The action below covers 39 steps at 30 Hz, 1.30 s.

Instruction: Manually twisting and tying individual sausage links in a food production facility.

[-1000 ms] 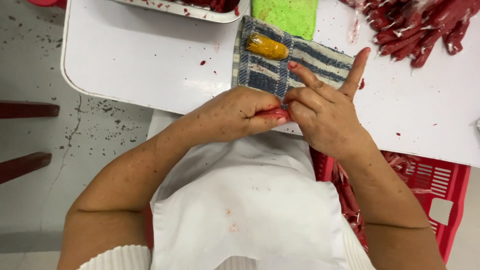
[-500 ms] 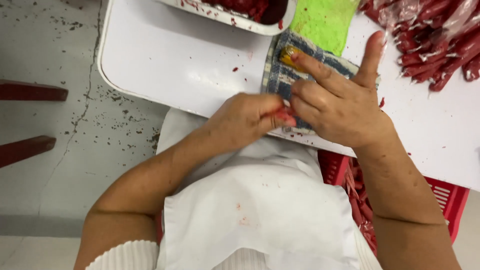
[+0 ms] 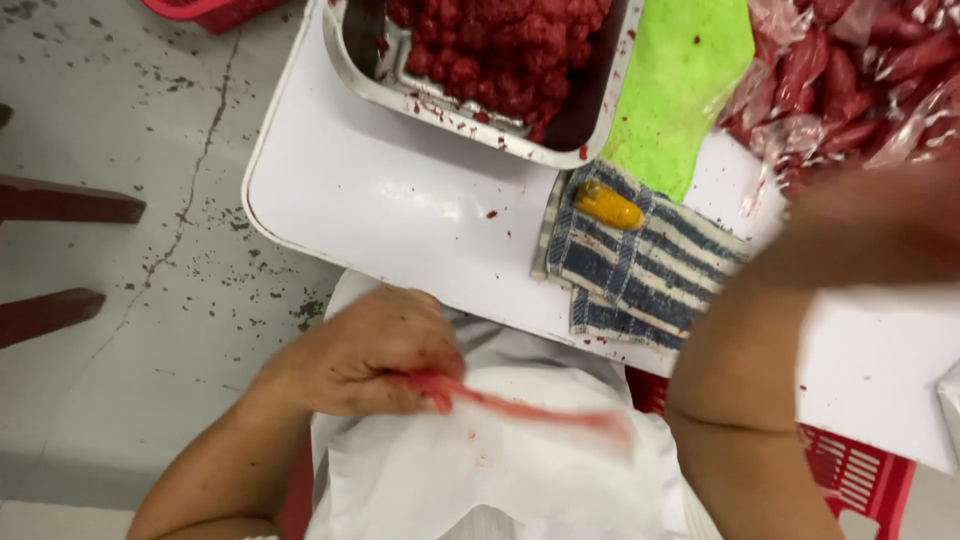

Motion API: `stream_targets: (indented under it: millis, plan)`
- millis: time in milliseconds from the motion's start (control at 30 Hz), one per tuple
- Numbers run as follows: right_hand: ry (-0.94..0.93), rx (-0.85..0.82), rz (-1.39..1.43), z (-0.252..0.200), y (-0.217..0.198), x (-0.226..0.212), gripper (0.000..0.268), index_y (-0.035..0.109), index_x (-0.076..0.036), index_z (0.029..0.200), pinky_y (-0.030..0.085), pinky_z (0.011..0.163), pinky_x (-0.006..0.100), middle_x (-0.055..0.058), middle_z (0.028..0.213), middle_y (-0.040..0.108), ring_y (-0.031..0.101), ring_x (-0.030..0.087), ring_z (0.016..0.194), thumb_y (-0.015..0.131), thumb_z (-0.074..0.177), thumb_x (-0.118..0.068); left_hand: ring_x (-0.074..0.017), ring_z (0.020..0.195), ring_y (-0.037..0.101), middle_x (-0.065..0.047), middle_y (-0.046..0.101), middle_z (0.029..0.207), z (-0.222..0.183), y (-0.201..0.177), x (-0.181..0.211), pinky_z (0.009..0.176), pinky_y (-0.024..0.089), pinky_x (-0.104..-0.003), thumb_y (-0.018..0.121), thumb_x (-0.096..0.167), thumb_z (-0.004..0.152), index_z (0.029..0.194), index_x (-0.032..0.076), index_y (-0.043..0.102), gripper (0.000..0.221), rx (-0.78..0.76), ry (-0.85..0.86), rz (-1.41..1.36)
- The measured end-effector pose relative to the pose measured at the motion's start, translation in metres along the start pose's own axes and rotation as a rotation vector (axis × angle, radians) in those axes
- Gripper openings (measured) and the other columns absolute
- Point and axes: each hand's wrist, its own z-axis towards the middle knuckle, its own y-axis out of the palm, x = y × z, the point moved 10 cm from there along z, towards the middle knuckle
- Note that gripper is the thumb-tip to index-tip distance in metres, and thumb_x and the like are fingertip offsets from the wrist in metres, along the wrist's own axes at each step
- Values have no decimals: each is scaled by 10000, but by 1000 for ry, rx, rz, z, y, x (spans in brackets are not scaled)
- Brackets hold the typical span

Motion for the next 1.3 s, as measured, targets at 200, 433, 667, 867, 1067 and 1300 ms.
stream_targets:
  millis: [200,433,667,867,1067,1300]
  plan:
    - [-936,-1110,355,-218,-32,-262,492,495,-166,1448,34,1132,796,260,1592,300,310,475,1502,623,973,-148,-137,540,481,-10,535,647,11,5,-64,504,375,-271,587,278,981,872,70,624,238,224,-385,-235]
    - [68,-1095,1439,-241,-82,-174,503,438,-32,687,392,1119,600,208,636,532,652,439,676,456,1002,-424,-48,466,568,-3,562,523,40,75,-122,496,525,-206,712,99,937,855,87,623,122,418,-465,-628]
    - [183,-1152,1415,-228,-95,-145,414,528,57,693,433,380,360,238,635,518,495,279,472,544,947,-268,-378,1460,365,-224,315,1553,83,61,-66,1147,408,-553,709,470,936,1566,56,309,854,286,-200,55]
    - [461,-1325,1115,-236,-83,-98,198,594,-6,669,504,586,292,110,668,604,607,223,640,573,865,-35,-186,856,714,-131,698,1143,131,87,-65,502,594,-219,534,124,1057,1039,72,696,171,277,4,91]
    - [400,-1409,865,-235,-101,-88,112,518,-41,675,583,637,305,74,667,517,619,222,643,436,732,10,-137,562,650,-102,650,789,142,92,-60,444,556,-210,552,230,1034,937,-7,661,278,130,-121,-192]
    - [-732,-988,586,-201,-145,-119,269,525,-62,790,-164,1223,645,59,919,641,655,454,1362,404,1029,-41,-260,917,662,-106,684,997,127,81,-9,884,559,-376,501,151,1083,1047,10,657,213,66,41,176]
